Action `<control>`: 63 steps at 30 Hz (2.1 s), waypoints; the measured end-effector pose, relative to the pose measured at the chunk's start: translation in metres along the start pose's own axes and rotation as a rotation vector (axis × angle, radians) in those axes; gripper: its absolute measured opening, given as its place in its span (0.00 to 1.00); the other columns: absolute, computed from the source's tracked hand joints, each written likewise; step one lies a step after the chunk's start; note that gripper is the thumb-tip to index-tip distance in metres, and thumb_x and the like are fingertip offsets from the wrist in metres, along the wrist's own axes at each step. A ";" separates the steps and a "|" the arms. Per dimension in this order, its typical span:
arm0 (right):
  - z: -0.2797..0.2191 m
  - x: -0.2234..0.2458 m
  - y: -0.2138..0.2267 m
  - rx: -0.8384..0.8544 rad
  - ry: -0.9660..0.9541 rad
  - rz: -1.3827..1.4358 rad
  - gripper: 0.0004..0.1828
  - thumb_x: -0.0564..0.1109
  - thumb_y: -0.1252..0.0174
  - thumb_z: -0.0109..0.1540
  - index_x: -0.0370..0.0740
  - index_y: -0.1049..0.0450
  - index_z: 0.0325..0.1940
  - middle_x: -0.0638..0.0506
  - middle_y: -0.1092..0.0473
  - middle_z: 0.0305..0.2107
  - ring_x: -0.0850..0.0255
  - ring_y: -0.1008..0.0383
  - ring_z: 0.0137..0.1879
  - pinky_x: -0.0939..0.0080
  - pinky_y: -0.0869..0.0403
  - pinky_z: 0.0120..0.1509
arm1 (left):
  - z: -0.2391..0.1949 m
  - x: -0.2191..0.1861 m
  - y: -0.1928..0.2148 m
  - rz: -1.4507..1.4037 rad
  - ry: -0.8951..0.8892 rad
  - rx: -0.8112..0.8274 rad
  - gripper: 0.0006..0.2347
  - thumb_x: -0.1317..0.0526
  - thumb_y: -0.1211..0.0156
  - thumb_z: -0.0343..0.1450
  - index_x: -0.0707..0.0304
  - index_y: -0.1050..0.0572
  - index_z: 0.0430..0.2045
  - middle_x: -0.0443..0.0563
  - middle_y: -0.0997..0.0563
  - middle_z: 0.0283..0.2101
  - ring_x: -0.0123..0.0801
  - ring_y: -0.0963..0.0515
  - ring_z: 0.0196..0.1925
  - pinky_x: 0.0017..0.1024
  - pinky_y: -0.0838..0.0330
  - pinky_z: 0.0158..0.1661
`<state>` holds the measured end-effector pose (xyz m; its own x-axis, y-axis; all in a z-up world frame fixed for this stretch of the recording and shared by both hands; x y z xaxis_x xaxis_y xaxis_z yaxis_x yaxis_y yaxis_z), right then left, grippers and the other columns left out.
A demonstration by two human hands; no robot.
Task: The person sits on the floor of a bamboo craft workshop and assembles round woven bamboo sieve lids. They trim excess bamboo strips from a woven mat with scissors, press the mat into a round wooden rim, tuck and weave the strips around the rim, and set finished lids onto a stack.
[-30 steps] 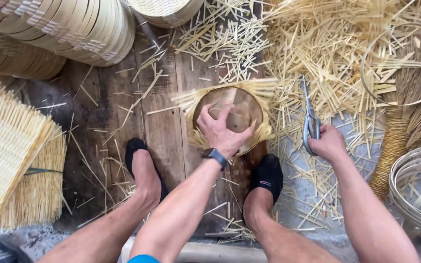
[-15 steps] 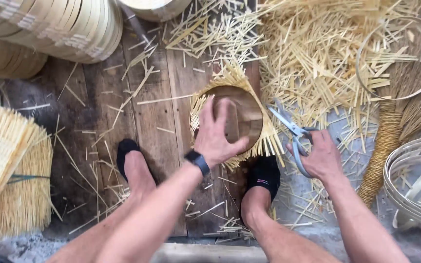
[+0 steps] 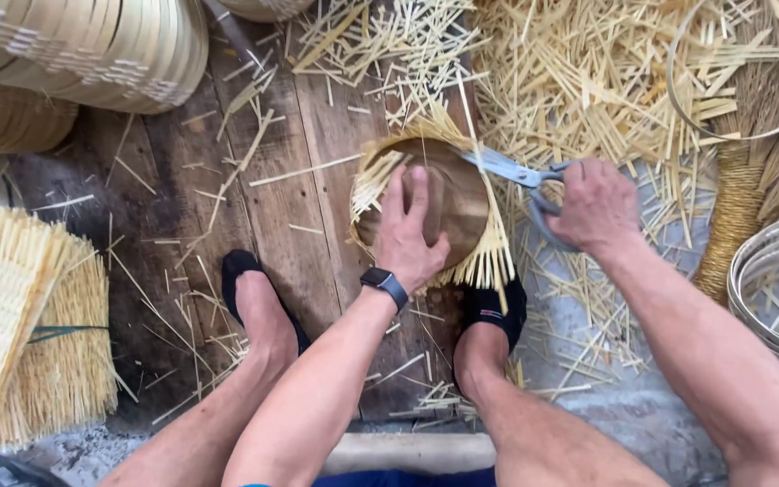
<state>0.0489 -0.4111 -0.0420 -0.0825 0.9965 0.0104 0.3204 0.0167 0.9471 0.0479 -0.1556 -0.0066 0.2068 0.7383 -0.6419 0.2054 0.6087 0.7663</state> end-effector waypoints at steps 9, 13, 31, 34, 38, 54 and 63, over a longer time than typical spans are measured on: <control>0.000 -0.009 -0.026 -0.072 0.055 -0.058 0.22 0.57 0.48 0.72 0.38 0.27 0.36 0.46 0.30 0.27 0.61 0.30 0.30 0.60 0.28 0.31 | 0.005 -0.001 -0.008 0.010 -0.080 0.295 0.52 0.63 0.27 0.60 0.26 0.62 0.73 0.61 0.50 0.77 0.55 0.37 0.73 0.47 0.27 0.62; 0.002 0.017 0.019 -0.415 0.096 -0.120 0.22 0.60 0.46 0.63 0.39 0.29 0.27 0.49 0.32 0.23 0.62 0.33 0.27 0.62 0.31 0.30 | 0.015 -0.008 -0.007 0.019 -0.170 0.326 0.52 0.64 0.26 0.59 0.25 0.61 0.72 0.59 0.50 0.77 0.56 0.38 0.73 0.54 0.35 0.66; 0.001 -0.021 -0.038 -0.049 0.077 -0.119 0.21 0.57 0.46 0.71 0.38 0.26 0.34 0.47 0.29 0.24 0.61 0.29 0.28 0.62 0.28 0.31 | 0.015 -0.032 0.002 0.092 -0.151 0.317 0.39 0.69 0.31 0.57 0.48 0.38 0.67 0.50 0.28 0.63 0.46 0.32 0.66 0.56 0.54 0.66; 0.005 0.010 0.026 -0.180 0.096 -0.152 0.27 0.65 0.45 0.63 0.38 0.27 0.31 0.48 0.30 0.23 0.61 0.29 0.27 0.63 0.28 0.30 | 0.018 -0.030 -0.005 0.130 -0.142 0.286 0.38 0.69 0.33 0.56 0.42 0.36 0.65 0.49 0.28 0.61 0.51 0.34 0.65 0.59 0.56 0.65; 0.003 0.009 0.003 -0.282 0.074 -0.176 0.23 0.63 0.46 0.61 0.40 0.28 0.32 0.51 0.31 0.22 0.63 0.30 0.28 0.63 0.28 0.34 | 0.020 -0.038 -0.007 0.150 -0.192 0.364 0.37 0.73 0.37 0.56 0.40 0.34 0.63 0.45 0.27 0.61 0.47 0.33 0.66 0.58 0.56 0.67; 0.005 -0.029 -0.045 0.076 0.068 -0.111 0.14 0.50 0.46 0.70 0.39 0.27 0.35 0.48 0.30 0.24 0.61 0.31 0.30 0.59 0.28 0.36 | -0.005 -0.051 -0.022 0.432 -0.387 0.705 0.37 0.68 0.32 0.54 0.35 0.31 0.60 0.40 0.30 0.67 0.48 0.43 0.75 0.66 0.69 0.72; 0.004 0.011 0.030 -0.289 0.078 -0.044 0.24 0.57 0.36 0.49 0.36 0.28 0.37 0.44 0.29 0.31 0.54 0.28 0.37 0.56 0.25 0.43 | -0.007 -0.012 0.008 -0.050 0.261 -0.095 0.54 0.52 0.27 0.59 0.73 0.64 0.73 0.78 0.49 0.73 0.67 0.50 0.77 0.47 0.53 0.74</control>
<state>0.0612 -0.3993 -0.0147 -0.1665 0.9859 -0.0185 0.0344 0.0246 0.9991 0.0400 -0.1577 0.0072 -0.0571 0.7489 -0.6602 0.1156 0.6618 0.7408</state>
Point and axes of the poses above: each hand's wrist, its own z-axis towards the middle knuckle, its own y-axis out of the back of the hand, x = y × z, the point moved 10 cm from there along z, towards the middle knuckle
